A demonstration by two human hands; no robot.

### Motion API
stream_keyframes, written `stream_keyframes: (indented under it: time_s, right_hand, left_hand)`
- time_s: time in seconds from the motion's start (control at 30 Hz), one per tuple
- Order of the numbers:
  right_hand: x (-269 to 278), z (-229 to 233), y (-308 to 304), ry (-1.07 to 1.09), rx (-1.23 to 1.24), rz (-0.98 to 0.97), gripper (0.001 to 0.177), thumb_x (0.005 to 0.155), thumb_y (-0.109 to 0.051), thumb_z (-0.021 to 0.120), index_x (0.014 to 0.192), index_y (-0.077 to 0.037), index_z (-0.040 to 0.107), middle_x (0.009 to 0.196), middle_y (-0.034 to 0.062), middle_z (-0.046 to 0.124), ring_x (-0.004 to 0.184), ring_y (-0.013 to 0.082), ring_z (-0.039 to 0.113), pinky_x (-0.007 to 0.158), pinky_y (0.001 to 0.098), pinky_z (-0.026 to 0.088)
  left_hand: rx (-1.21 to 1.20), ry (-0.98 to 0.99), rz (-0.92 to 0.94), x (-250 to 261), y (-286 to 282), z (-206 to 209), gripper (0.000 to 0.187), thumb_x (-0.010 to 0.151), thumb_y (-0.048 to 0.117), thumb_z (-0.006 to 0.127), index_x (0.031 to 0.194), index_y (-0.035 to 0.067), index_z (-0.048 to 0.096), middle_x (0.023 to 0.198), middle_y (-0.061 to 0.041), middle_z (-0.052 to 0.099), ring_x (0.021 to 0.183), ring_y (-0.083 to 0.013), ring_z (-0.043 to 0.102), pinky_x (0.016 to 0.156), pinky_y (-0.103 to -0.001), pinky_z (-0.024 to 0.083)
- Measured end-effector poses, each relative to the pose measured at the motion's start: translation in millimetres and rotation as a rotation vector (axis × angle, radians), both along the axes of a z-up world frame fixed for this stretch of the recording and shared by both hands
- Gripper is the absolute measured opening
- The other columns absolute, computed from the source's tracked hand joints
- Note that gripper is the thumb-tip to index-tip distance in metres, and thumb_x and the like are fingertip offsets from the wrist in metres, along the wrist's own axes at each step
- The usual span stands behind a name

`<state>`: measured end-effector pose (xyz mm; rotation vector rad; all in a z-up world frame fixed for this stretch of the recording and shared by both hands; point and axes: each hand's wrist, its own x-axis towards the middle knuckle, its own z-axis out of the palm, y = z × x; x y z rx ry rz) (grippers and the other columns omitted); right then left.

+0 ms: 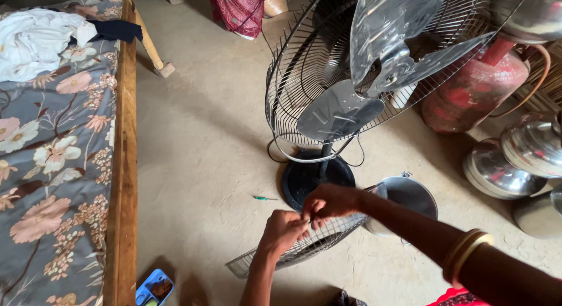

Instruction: The person cleans a standing fan by wiping the blades and cage with a cloth. They then reassemble the fan by attaching the front cage and securing it with a red cloth strip.

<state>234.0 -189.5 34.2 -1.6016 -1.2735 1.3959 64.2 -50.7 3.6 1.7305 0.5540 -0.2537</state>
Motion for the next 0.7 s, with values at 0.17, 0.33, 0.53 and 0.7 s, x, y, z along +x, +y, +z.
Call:
stream_keyframes:
  time_s: [0.17, 0.33, 0.53, 0.7]
  right_hand:
    - [-1, 23, -13, -0.104, 0.001, -0.071, 0.023, 0.086, 0.005, 0.068, 0.106, -0.004, 0.073, 0.089, 0.0076, 0.077, 0.081, 0.0142, 0.074, 0.071, 0.0307, 0.062]
    - [-10, 29, -18, -0.236, 0.031, -0.203, 0.014, 0.091, 0.001, 0.063, 0.1, -0.003, 0.072, 0.08, 0.0061, 0.079, 0.073, 0.0121, 0.076, 0.067, 0.0278, 0.061]
    - [-10, 28, -15, -0.199, 0.009, -0.307, 0.017, 0.089, 0.003, 0.063, 0.098, -0.001, 0.077, 0.077, 0.0091, 0.079, 0.07, 0.0141, 0.075, 0.06, 0.0291, 0.059]
    - [-3, 27, -14, -0.188, 0.075, -0.326, 0.02, 0.087, 0.006, 0.064, 0.097, -0.001, 0.08, 0.078, 0.0092, 0.079, 0.071, 0.0141, 0.077, 0.064, 0.0286, 0.062]
  left_hand:
    - [0.166, -0.056, -0.015, 10, -9, 18, 0.022, 0.091, 0.009, 0.062, 0.079, -0.003, 0.076, 0.077, -0.012, 0.078, 0.068, -0.0155, 0.074, 0.064, -0.033, 0.057]
    - [0.221, -0.07, 0.001, 13, -9, 31, 0.019, 0.089, 0.012, 0.062, 0.092, 0.003, 0.078, 0.079, -0.01, 0.079, 0.074, -0.0166, 0.076, 0.073, -0.032, 0.058]
    - [0.303, -0.066, -0.037, 15, -4, 39, 0.022, 0.091, 0.011, 0.059, 0.095, 0.003, 0.079, 0.079, -0.01, 0.078, 0.073, -0.0168, 0.075, 0.074, -0.033, 0.057]
    - [0.21, -0.184, -0.026, 20, 1, 37, 0.017, 0.09, 0.006, 0.062, 0.092, -0.001, 0.076, 0.077, -0.012, 0.077, 0.068, -0.0159, 0.074, 0.068, -0.033, 0.059]
